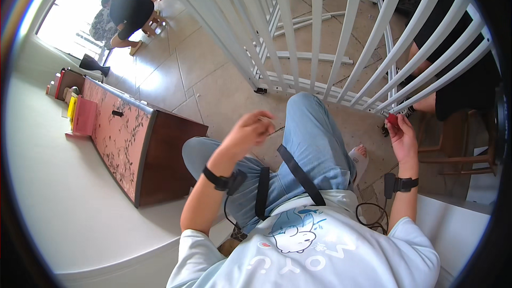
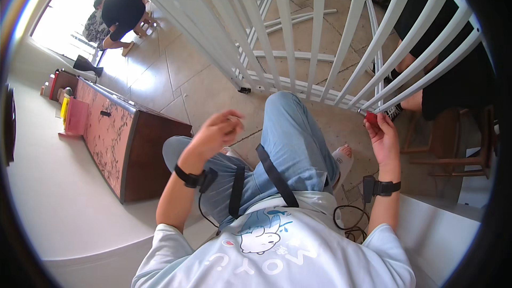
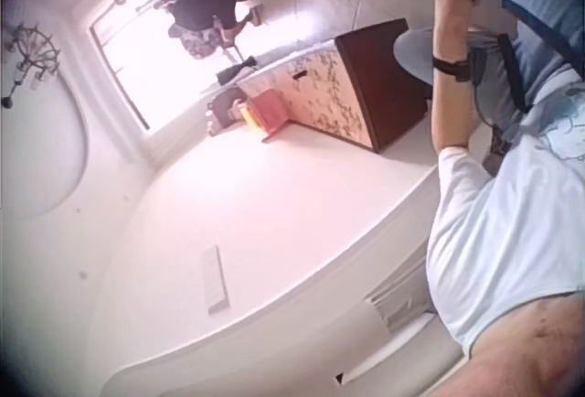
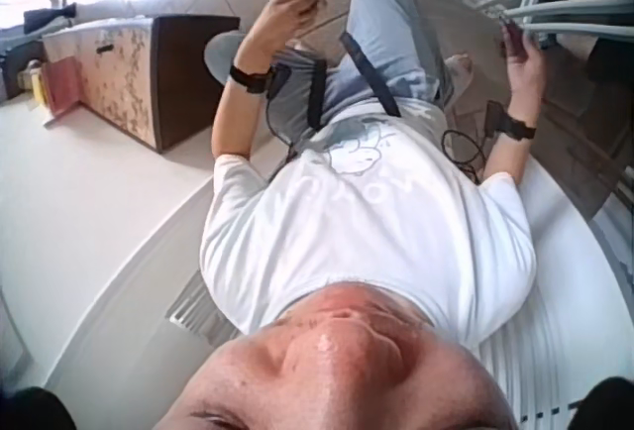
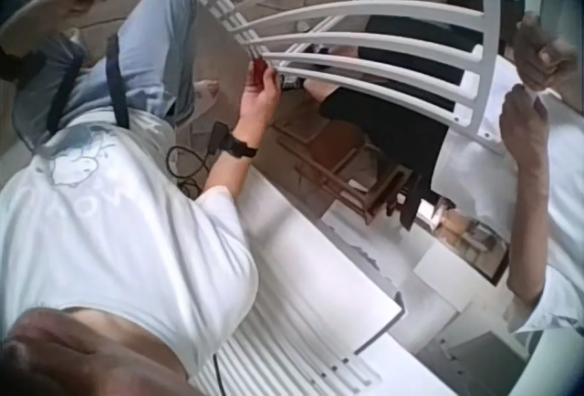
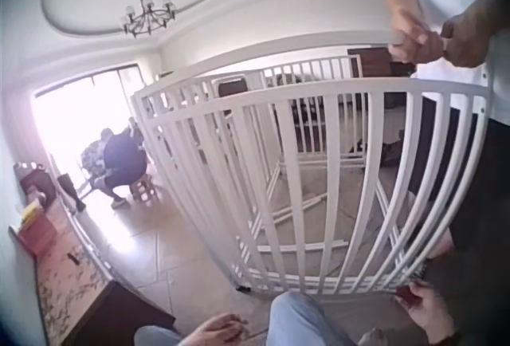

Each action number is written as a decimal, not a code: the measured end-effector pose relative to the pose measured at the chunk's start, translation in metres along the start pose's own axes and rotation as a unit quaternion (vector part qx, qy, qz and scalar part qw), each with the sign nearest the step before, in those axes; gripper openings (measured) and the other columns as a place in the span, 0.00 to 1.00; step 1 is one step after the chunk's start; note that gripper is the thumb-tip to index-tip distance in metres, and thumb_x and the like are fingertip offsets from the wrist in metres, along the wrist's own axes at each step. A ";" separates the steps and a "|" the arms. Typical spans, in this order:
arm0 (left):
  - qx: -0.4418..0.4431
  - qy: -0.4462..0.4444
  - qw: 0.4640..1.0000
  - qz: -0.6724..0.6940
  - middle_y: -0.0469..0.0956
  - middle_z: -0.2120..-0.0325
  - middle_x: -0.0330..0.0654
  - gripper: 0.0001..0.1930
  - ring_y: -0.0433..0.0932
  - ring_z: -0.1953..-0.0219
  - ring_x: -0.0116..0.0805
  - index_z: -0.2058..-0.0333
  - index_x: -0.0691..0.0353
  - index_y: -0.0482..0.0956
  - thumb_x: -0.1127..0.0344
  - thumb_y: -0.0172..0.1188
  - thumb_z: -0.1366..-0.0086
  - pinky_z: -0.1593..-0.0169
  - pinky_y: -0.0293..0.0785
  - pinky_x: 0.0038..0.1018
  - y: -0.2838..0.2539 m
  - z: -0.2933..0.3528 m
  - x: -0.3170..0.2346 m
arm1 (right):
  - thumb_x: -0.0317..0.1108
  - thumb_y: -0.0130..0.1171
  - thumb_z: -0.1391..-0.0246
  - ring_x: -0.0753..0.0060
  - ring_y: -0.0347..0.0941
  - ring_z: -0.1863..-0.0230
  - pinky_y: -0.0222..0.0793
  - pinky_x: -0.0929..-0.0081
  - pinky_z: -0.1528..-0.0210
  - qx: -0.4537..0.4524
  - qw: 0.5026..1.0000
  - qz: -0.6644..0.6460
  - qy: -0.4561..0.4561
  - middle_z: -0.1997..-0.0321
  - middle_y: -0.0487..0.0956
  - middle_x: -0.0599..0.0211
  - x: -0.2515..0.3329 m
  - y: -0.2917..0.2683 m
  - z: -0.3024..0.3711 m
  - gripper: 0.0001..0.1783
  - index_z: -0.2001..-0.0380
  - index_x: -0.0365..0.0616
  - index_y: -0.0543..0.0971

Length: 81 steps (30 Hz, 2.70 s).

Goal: Assembling a white wooden crib using a screwdriver.

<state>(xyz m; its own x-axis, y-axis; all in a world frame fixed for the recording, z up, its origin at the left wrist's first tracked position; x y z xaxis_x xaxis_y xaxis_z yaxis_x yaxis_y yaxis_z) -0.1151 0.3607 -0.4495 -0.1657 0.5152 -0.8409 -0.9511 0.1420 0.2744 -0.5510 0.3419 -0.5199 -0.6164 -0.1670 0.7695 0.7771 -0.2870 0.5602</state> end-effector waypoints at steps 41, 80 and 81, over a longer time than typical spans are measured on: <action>-0.285 0.021 0.958 0.000 0.76 0.76 0.39 0.14 0.70 0.78 0.27 0.65 0.66 0.78 0.60 0.51 0.32 0.77 0.64 0.26 -0.198 -0.231 0.137 | 0.22 0.52 0.46 0.71 0.71 0.62 0.67 0.74 0.54 0.359 0.692 0.599 -0.183 0.64 0.73 0.64 -0.163 0.318 -0.088 0.11 0.59 0.41 0.71; -0.172 -0.085 0.957 0.216 0.73 0.69 0.36 0.08 0.57 0.82 0.20 0.59 0.62 0.68 0.64 0.46 0.27 0.80 0.53 0.19 -0.214 -0.254 0.116 | 0.36 0.64 0.49 0.62 0.78 0.68 0.72 0.70 0.63 0.284 0.794 0.536 -0.039 0.70 0.81 0.56 -0.350 0.291 -0.208 0.14 0.64 0.35 0.78; -0.185 -0.089 0.943 0.261 0.73 0.68 0.36 0.07 0.56 0.83 0.20 0.59 0.61 0.68 0.64 0.46 0.27 0.80 0.53 0.19 -0.217 -0.256 0.122 | 0.36 0.64 0.49 0.61 0.78 0.68 0.72 0.69 0.62 0.275 0.780 0.557 -0.079 0.70 0.80 0.55 -0.345 0.290 -0.207 0.17 0.60 0.36 0.76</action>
<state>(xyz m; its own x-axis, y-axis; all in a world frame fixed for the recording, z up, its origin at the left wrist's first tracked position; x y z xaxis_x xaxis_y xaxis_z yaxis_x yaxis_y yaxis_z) 0.0043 0.1760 -0.7308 -0.6218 0.5712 -0.5357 -0.7831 -0.4589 0.4197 -0.1394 0.1208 -0.6867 0.4700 0.1070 0.8762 0.7830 0.4078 -0.4698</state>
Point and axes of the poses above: each hand's wrist, its own z-axis away from the middle knuckle, its own y-axis out of the palm, x = y × z, the point moved 6 cm from there along -z, towards the middle knuckle
